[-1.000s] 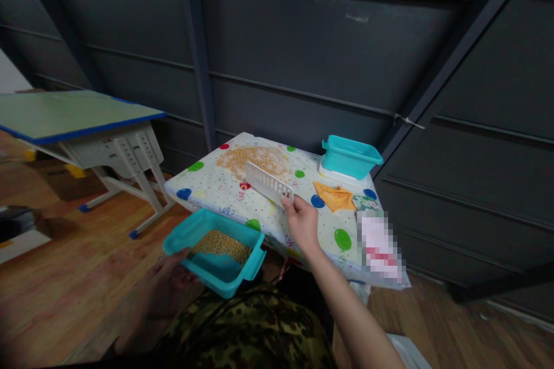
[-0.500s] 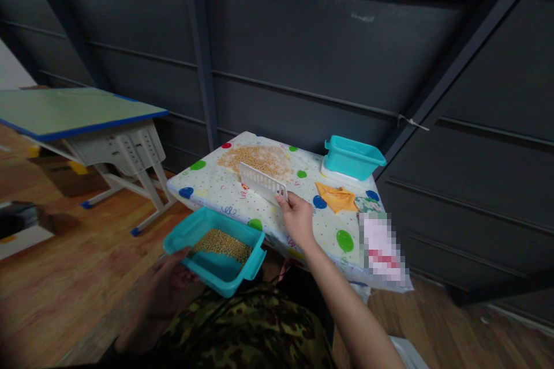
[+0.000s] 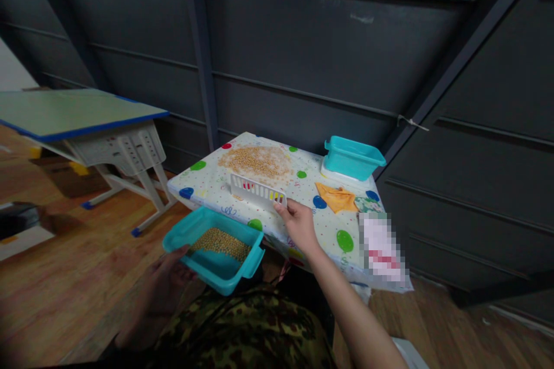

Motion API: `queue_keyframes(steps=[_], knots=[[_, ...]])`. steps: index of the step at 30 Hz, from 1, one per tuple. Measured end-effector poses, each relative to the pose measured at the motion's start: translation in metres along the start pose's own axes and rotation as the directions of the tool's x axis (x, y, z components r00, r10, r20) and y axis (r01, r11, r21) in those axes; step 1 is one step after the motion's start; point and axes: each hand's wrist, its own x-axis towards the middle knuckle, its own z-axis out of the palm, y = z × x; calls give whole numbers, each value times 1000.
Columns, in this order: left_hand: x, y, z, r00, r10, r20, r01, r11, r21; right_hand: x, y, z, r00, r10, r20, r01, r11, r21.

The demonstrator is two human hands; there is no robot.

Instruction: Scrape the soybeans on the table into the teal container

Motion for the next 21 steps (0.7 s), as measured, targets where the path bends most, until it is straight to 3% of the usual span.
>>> queue_keyframes(steps=[12,21], knots=[[2,-3,-1,998,20,55,-19,1000,-18,-43,-15,-14,998,18,56,-19,1000,23],[2,-6,-7,998,41,52,-42,999,5,-18,-1,-27,980,-18,-198,15,1000,-16]])
